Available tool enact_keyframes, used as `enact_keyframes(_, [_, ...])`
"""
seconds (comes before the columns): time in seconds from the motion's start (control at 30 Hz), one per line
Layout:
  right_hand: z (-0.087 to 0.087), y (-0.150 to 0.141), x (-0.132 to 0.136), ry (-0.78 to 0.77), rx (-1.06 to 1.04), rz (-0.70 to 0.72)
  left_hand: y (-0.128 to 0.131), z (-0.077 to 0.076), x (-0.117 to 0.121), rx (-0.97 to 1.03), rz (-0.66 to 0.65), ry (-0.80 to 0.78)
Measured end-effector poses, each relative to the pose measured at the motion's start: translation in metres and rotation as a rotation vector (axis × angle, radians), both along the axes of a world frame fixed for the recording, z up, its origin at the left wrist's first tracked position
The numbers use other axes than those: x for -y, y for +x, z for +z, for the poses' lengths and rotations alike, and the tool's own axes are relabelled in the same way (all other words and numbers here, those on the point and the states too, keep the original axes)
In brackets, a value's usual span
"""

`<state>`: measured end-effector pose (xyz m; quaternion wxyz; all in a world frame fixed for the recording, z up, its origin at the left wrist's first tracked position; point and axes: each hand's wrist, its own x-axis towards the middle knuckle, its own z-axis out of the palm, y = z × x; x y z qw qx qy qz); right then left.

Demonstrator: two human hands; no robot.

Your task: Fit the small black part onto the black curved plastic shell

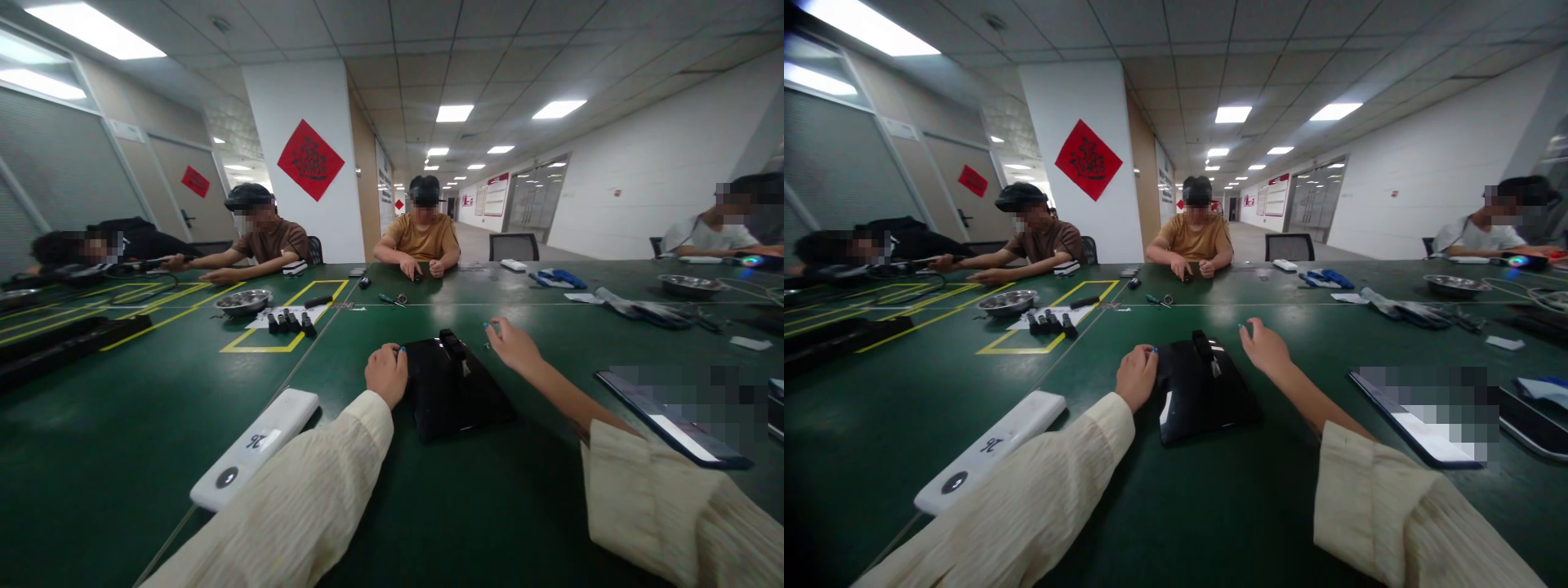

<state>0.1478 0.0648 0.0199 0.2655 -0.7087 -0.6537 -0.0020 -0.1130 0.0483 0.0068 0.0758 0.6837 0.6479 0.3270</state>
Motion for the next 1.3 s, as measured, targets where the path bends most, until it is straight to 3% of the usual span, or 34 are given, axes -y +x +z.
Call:
enact_keyframes(0.13, [-0.029, 0.017, -0.014, -0.012, 0.223, 0.182, 0.001, 0.000, -0.001, 0.057, -0.031, 0.127])
enact_keyframes(0.27, [-0.037, 0.020, -0.019, -0.010, 0.238, 0.248, 0.001, 0.001, 0.000, 0.097, -0.077, 0.174])
enact_keyframes(0.5, [-0.034, 0.017, -0.012, 0.082, 0.175, 0.237, 0.000, -0.001, 0.001, 0.115, -0.177, 0.309])
enact_keyframes(0.6, [-0.023, 0.013, -0.003, 0.150, 0.111, 0.203, 0.000, -0.001, 0.002, 0.100, -0.179, 0.390])
enact_keyframes(0.7, [0.001, -0.002, 0.015, 0.443, 0.023, 0.248, -0.001, 0.003, 0.005, 0.121, -0.263, 0.414])
enact_keyframes(0.8, [0.026, -0.028, 0.042, 0.810, 0.100, 0.466, 0.001, 0.009, 0.013, 0.165, -0.427, 0.466])
enact_keyframes(0.87, [0.034, -0.048, 0.060, 0.894, 0.234, 0.609, 0.004, 0.013, 0.022, 0.165, -0.519, 0.518])
enact_keyframes(0.97, [0.031, -0.072, 0.077, 0.915, 0.413, 0.813, 0.011, 0.015, 0.034, 0.134, -0.678, 0.553])
enact_keyframes(1.07, [0.019, -0.085, 0.080, 0.913, 0.449, 0.936, 0.015, 0.014, 0.039, 0.050, -0.810, 0.551])
enact_keyframes(1.3, [0.008, -0.086, 0.068, 0.855, 0.286, 0.877, 0.014, 0.012, 0.036, 0.006, -0.762, 0.494])
